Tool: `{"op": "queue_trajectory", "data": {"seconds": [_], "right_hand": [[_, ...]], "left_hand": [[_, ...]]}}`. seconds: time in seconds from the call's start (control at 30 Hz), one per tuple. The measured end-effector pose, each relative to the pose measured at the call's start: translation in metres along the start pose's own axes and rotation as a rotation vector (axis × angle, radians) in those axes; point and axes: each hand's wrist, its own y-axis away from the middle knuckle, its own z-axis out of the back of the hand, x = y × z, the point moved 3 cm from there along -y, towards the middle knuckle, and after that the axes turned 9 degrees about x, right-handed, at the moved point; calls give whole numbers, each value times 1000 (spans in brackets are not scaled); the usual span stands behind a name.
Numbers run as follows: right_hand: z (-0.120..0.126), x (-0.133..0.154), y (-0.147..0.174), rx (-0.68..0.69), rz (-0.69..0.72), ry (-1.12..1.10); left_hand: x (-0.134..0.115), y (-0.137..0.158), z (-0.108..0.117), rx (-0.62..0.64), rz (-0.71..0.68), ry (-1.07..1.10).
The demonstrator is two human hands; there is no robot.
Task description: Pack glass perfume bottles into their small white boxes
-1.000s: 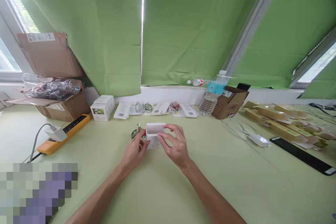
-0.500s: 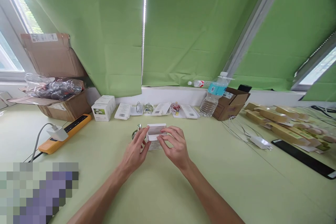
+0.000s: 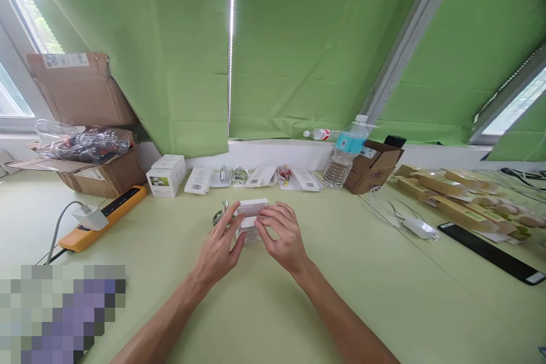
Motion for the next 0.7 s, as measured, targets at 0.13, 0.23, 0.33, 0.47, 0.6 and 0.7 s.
{"op": "queue_trajectory", "data": {"seconds": [0.13,0.23,0.33,0.47,0.6,0.7], "right_hand": [[0,-2,1,10,-41,1],[-2,-3,3,30,-83,-32],[-5,-5,4,56,-124,-66],[-8,-8,4,82,-167,-103],[-7,-10,4,85,-220,-108],[-7,-9,5,87,-251,-110]], "left_hand": [[1,0,0,-13,-5,-19],[2,1,-1,-14,0,-21],[2,1,-1,-15,-7,-30],[1,1,0,5,10,-23],[3,0,-1,47,58,-10],[4,0,-1,54,60,14]]}}
